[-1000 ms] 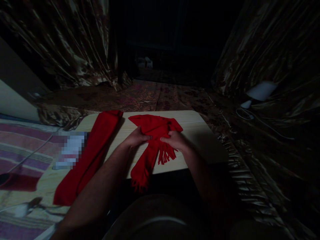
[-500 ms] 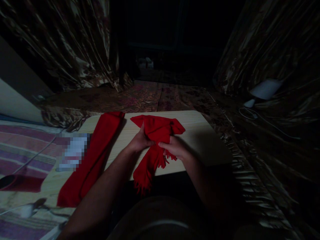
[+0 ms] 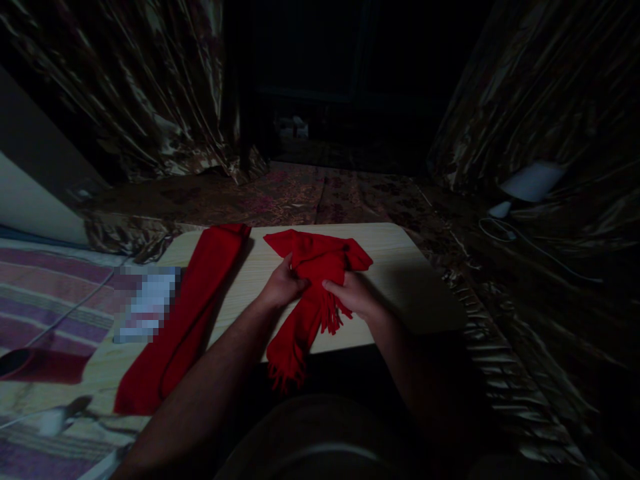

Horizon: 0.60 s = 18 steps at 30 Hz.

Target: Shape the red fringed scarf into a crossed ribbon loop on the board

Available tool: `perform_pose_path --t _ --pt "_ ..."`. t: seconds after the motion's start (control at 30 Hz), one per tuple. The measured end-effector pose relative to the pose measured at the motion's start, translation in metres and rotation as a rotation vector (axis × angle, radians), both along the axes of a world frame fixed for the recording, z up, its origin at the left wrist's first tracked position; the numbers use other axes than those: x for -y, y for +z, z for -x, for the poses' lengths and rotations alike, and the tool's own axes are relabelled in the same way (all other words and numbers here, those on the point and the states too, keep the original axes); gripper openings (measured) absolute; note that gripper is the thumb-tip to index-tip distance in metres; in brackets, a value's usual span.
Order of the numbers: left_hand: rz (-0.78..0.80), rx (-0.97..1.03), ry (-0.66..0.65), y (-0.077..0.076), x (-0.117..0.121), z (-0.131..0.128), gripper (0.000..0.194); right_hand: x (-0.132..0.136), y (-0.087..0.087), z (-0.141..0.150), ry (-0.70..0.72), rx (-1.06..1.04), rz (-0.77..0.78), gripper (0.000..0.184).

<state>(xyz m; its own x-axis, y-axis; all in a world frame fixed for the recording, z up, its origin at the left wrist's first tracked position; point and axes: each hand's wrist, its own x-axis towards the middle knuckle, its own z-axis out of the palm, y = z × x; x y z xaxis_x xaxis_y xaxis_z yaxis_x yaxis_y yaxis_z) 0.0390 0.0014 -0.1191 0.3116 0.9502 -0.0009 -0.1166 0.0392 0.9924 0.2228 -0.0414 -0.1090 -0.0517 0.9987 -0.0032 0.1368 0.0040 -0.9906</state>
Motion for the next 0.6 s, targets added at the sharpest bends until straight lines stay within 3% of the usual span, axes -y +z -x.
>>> perform_pose_path --t 0.17,0.3,0.43,0.6 --pt "0.078 -0.125 -0.066 0.007 0.001 0.009 0.085 0.001 0.006 0.003 -0.064 -0.415 0.210 0.022" --pt "0.068 -0.173 -0.213 0.011 0.000 0.016 0.066 0.007 0.013 0.002 -0.045 -0.432 0.312 0.017" --pt "0.033 -0.256 -0.345 0.010 -0.001 0.017 0.045 0.012 0.016 0.003 -0.012 -0.467 0.316 0.019" --pt "-0.015 -0.162 -0.311 0.006 0.003 0.010 0.074 0.015 0.021 0.007 0.016 -0.459 0.322 0.017"
